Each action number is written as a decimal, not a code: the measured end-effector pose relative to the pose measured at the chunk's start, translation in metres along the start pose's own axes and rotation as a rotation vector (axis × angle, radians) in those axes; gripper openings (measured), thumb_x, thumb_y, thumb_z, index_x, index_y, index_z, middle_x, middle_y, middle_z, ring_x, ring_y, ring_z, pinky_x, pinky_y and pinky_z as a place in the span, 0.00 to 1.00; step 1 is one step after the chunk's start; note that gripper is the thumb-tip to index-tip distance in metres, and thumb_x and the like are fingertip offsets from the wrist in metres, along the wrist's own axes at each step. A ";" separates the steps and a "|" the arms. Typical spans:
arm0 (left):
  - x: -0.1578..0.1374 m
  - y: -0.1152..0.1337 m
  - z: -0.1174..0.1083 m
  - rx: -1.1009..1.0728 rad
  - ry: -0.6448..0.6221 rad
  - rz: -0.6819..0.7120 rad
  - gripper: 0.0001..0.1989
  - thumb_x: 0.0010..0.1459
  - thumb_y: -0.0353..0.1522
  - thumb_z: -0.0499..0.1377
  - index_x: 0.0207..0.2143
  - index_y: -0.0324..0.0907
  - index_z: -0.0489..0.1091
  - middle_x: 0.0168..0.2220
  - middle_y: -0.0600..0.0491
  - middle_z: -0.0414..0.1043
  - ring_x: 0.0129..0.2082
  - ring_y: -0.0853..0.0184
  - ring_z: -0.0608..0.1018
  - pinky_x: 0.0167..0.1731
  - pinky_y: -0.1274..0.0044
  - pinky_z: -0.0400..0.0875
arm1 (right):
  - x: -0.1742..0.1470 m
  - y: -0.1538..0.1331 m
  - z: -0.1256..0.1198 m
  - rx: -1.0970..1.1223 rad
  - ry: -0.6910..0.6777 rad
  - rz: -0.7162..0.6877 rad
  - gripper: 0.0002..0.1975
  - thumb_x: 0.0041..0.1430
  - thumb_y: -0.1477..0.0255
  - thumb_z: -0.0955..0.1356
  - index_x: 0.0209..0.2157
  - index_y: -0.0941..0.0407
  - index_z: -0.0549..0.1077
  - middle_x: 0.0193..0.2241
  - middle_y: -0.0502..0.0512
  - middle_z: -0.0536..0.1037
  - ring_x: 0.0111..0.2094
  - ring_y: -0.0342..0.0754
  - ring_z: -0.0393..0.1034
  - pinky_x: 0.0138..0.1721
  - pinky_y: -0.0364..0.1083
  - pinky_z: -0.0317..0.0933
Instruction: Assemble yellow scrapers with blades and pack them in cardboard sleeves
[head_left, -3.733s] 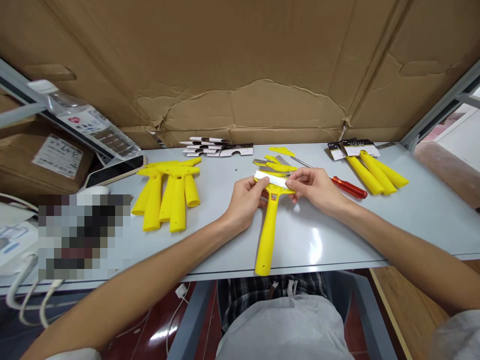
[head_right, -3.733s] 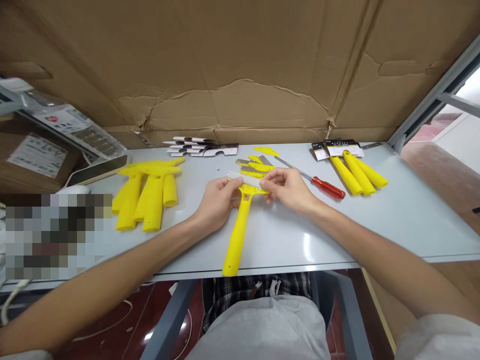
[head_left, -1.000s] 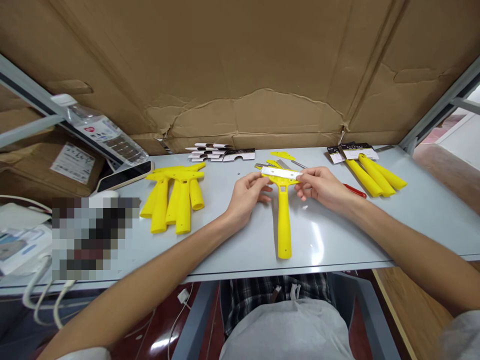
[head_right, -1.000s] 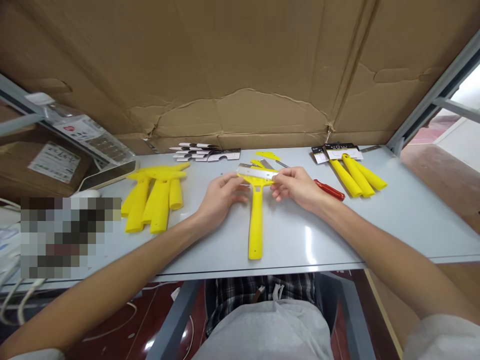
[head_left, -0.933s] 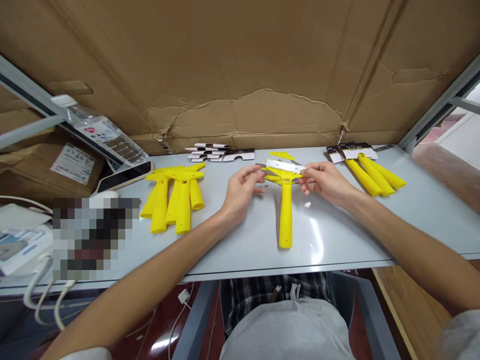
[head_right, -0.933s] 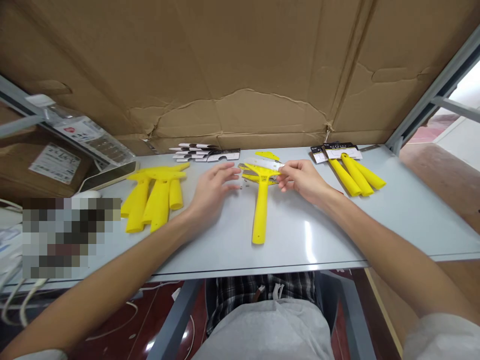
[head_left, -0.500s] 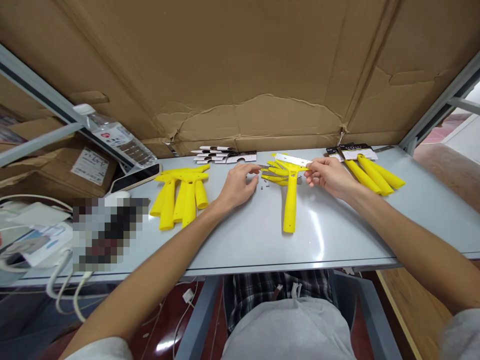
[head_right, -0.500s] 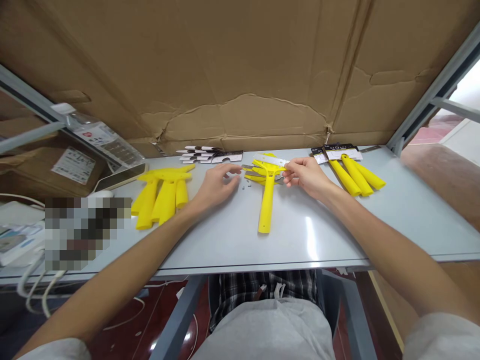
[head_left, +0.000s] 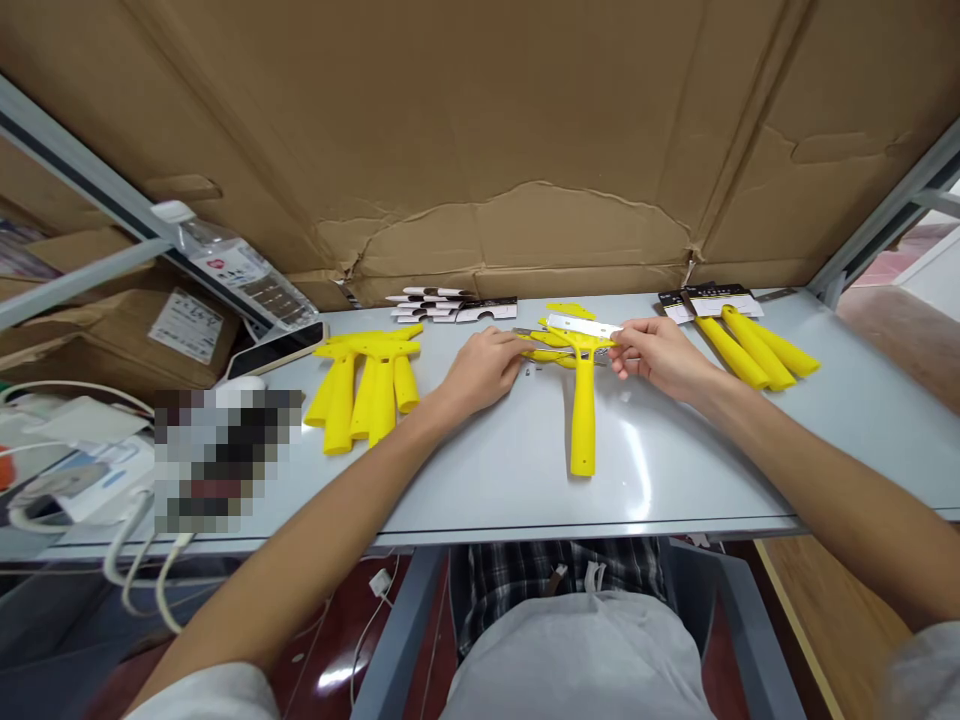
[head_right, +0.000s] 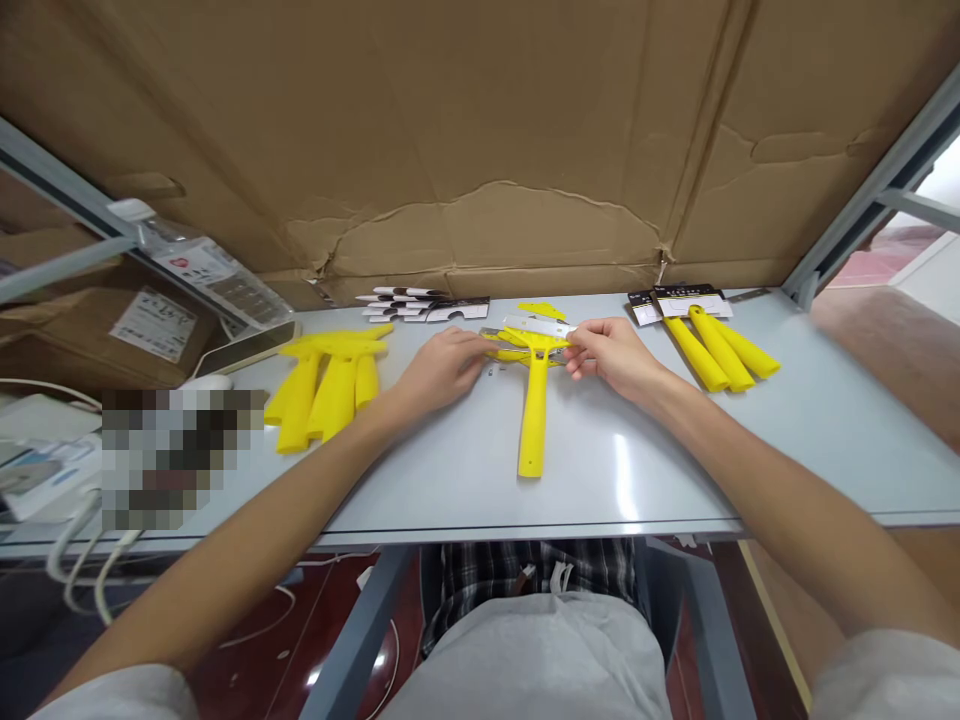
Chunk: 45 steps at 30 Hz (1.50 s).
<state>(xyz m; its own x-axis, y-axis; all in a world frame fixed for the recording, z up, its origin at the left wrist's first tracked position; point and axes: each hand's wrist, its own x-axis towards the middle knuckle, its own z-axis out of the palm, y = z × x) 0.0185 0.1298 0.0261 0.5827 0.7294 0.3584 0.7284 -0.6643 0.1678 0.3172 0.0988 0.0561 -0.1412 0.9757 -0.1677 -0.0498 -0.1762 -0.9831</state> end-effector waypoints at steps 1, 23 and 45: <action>0.000 0.000 -0.003 0.018 0.000 -0.015 0.19 0.69 0.30 0.54 0.53 0.43 0.82 0.50 0.44 0.84 0.50 0.50 0.80 0.54 0.58 0.74 | 0.000 0.000 0.000 -0.001 0.002 0.002 0.05 0.61 0.75 0.70 0.33 0.63 0.73 0.31 0.63 0.78 0.25 0.44 0.73 0.26 0.42 0.70; 0.001 0.004 0.001 -0.070 0.046 -0.010 0.21 0.70 0.32 0.55 0.61 0.44 0.76 0.61 0.42 0.77 0.60 0.51 0.77 0.59 0.58 0.71 | 0.001 0.002 0.002 0.014 -0.007 0.025 0.08 0.59 0.73 0.74 0.35 0.63 0.74 0.31 0.63 0.79 0.25 0.42 0.72 0.24 0.41 0.67; 0.002 -0.001 -0.013 -0.162 0.350 -0.203 0.26 0.65 0.26 0.55 0.64 0.44 0.73 0.51 0.46 0.82 0.47 0.56 0.79 0.53 0.61 0.74 | 0.000 0.006 0.004 0.031 -0.023 0.050 0.08 0.58 0.74 0.73 0.36 0.64 0.74 0.31 0.61 0.78 0.25 0.43 0.72 0.24 0.42 0.68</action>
<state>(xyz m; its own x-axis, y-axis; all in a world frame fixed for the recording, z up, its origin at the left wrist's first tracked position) 0.0147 0.1296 0.0386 0.2561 0.7672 0.5881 0.7335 -0.5505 0.3987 0.3127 0.0971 0.0506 -0.1672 0.9623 -0.2145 -0.0726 -0.2290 -0.9707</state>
